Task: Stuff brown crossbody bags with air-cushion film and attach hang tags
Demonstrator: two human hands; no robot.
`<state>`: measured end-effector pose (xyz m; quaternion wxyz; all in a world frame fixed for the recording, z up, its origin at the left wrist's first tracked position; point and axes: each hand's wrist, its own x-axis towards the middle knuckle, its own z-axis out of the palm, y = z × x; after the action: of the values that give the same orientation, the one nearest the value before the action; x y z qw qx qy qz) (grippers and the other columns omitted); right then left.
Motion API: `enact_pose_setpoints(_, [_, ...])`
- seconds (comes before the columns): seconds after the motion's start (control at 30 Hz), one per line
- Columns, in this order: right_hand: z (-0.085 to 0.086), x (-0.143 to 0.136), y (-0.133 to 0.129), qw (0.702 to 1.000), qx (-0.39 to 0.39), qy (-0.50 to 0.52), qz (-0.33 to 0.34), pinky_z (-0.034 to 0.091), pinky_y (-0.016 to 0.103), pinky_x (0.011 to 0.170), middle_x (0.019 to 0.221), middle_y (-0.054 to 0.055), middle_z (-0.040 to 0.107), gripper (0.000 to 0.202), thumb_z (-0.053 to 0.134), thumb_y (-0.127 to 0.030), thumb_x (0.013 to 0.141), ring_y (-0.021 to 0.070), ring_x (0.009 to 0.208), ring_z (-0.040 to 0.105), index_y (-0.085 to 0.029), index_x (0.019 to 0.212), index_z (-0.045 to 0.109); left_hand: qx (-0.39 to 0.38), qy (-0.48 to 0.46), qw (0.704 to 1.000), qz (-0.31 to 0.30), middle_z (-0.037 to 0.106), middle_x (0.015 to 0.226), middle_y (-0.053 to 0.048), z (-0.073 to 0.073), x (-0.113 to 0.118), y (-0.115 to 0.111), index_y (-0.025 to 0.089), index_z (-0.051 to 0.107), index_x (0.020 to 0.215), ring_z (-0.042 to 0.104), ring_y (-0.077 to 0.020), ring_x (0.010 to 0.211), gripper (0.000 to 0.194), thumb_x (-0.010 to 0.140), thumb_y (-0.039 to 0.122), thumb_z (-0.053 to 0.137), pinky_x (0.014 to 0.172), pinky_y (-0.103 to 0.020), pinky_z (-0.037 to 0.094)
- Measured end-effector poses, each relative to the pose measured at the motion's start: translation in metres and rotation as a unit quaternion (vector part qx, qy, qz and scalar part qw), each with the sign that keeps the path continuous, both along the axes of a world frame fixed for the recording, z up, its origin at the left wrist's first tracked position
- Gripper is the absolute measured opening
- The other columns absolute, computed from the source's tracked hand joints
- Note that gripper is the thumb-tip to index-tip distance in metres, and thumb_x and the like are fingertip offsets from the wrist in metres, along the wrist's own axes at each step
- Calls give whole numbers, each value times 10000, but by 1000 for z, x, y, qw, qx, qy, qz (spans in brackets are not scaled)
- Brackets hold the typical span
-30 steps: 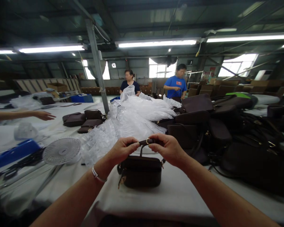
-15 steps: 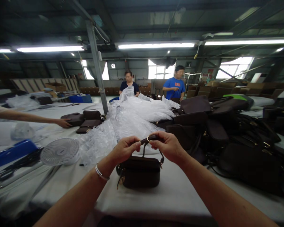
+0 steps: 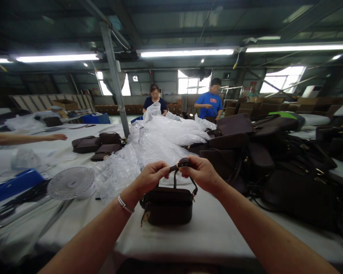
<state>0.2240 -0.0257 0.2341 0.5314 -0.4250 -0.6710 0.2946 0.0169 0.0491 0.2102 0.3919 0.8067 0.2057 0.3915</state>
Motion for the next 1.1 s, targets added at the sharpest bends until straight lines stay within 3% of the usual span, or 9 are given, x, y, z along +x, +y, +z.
enact_pose_setpoints(0.23, [-6,-1,13,999,9,25,22,527,320,702,821,37,715,330,809,-407,739,179,735,650,-186,959,700,-5,-58,998,-37,642,799,-25,9,13,-2,135,663,946,562,-124,723,292,923,420,602,693,-245,459])
enact_pose_setpoints(0.37, [17,2,4,995,68,-71,-20,526,370,837,1038,82,723,455,782,-424,770,241,949,664,-200,1147,660,73,-27,997,-29,694,923,-44,17,11,-2,145,682,1130,594,-142,787,361,877,404,682,732,-250,466])
enact_pose_setpoints(0.53, [47,-13,-3,951,135,-249,-127,492,352,763,869,57,724,212,722,-372,808,220,802,632,-204,937,726,209,30,977,8,685,849,-50,37,21,3,133,724,967,583,-159,777,288,907,399,631,730,-258,449])
enact_pose_setpoints(0.63, [48,-8,7,974,129,-126,-136,489,338,698,765,31,675,175,707,-336,800,195,721,613,-225,934,716,266,51,963,5,665,836,-40,45,25,11,138,717,944,557,-149,768,251,899,373,640,725,-254,427])
enact_pose_setpoints(0.73, [37,17,17,981,97,129,-104,515,332,682,669,-20,589,201,736,-343,748,171,662,603,-264,921,672,233,56,971,-2,637,771,-11,40,20,23,139,724,964,521,-124,697,271,902,383,626,669,-239,405])
enact_pose_setpoints(0.8, [30,36,18,976,46,200,-74,528,337,681,616,-40,544,225,757,-372,721,165,634,600,-265,893,659,201,73,977,11,615,717,3,33,14,29,137,729,939,500,-116,654,288,891,403,632,628,-234,387])
enact_pose_setpoints(0.93, [31,43,10,997,-53,-27,-53,497,312,618,621,15,625,355,682,-522,827,167,599,590,-191,949,714,233,114,966,24,649,736,-16,27,16,33,146,725,875,530,-135,682,247,854,390,691,638,-245,380])
enact_pose_setpoints(1.03, [44,20,9,967,-24,-243,-69,446,278,565,625,22,660,317,671,-489,849,154,585,575,-191,928,747,287,126,949,11,667,775,-32,33,28,29,150,721,898,549,-150,709,233,845,376,712,657,-256,373])
enact_pose_setpoints(1.1, [51,9,14,963,9,-258,-76,432,273,549,601,6,646,254,704,-435,818,147,565,562,-202,908,753,287,116,951,0,665,784,-26,36,31,29,150,722,937,548,-144,707,234,855,368,701,665,-254,371])
